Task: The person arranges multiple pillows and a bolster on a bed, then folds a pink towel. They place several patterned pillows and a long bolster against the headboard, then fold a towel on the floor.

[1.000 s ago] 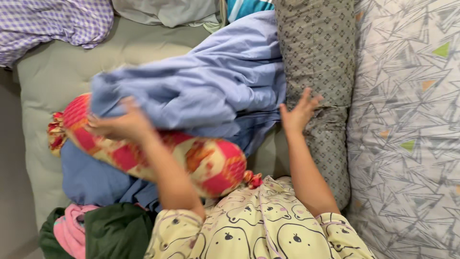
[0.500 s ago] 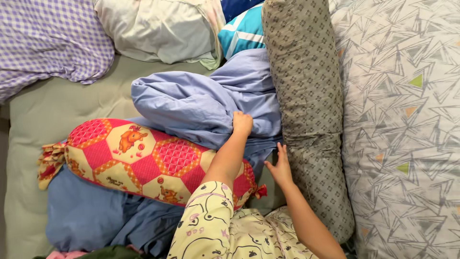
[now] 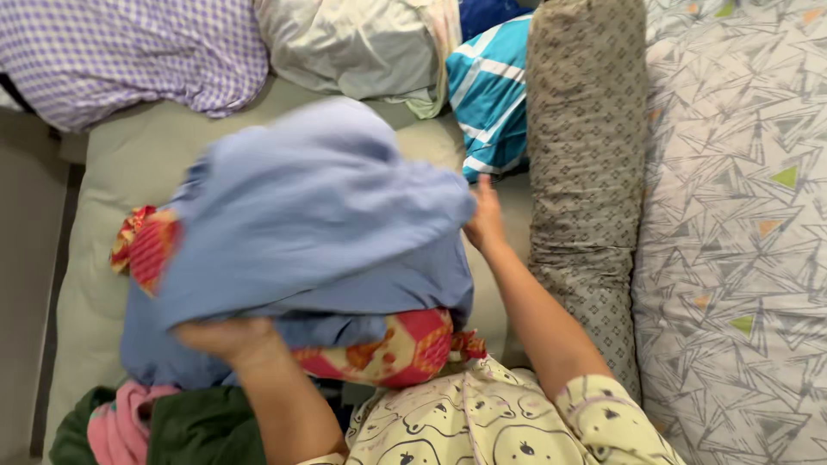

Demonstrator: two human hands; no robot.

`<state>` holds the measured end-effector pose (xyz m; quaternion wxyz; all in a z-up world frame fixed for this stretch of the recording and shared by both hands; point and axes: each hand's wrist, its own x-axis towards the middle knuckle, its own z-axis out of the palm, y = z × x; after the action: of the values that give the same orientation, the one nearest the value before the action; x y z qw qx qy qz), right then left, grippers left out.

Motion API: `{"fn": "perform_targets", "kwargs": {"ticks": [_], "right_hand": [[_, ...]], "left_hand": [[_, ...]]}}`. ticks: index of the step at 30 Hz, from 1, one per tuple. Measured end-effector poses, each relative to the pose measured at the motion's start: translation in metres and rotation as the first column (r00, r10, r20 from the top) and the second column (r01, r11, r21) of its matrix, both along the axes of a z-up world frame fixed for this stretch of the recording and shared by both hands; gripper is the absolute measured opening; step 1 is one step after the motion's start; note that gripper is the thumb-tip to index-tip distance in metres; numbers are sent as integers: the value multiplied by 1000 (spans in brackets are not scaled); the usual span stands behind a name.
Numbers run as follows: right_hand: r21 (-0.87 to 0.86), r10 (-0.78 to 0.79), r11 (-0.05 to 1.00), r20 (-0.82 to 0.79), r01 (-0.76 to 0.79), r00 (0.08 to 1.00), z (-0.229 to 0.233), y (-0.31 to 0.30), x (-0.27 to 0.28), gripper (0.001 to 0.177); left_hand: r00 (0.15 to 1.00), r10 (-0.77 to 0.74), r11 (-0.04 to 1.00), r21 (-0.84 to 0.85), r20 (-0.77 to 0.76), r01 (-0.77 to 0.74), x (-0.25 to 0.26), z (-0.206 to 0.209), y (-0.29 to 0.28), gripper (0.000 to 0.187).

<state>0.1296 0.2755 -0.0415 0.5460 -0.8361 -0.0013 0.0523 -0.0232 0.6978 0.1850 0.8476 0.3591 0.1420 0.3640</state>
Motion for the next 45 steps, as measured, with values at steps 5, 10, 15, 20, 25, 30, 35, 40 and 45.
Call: {"fn": "perform_targets", "kwargs": {"ticks": [5,10,15,20,25,30,35,40,45], "right_hand": [[250,31,968,-111,-2,993,-48,159,-3,40],[108,-298,940,-203,324,933,-48,141,-21,36],[65,-360,933,167,354,918,1,19,-34,53],[-682,-421,599,179,420,889,57,-101,-27,92],[-780,-461,595,-133,195,877,15,-182,-12,100],[-752,-452,659,-365,28,814,-62,-231,14,95],[-747,-492,664,-475,-38,730,-109,-269,42,85],[-779,-473,623,-444,-67,761,-136,-279,51,82],[-787,-525,615,-463,-57,714,-144,-283,53,65]], "left_hand": [[701,656,754,274,-278,-597,18,-24,13,51],[471,881,-116,945,-44,304,134,-95,0,64],[595,438,-282,525,-674,803,197,-173,-105,61],[832,-67,-62,835,-550,547,206,-254,-265,43],[677,-147,432,568,-722,700,245,-345,-372,77],[537,-207,695,264,-817,669,274,-411,-378,97],[547,-602,740,-150,-582,655,289,-438,-391,55],[717,-239,583,494,-655,645,261,-437,-429,27],[623,-166,523,467,-765,713,200,-382,-443,29]]}}
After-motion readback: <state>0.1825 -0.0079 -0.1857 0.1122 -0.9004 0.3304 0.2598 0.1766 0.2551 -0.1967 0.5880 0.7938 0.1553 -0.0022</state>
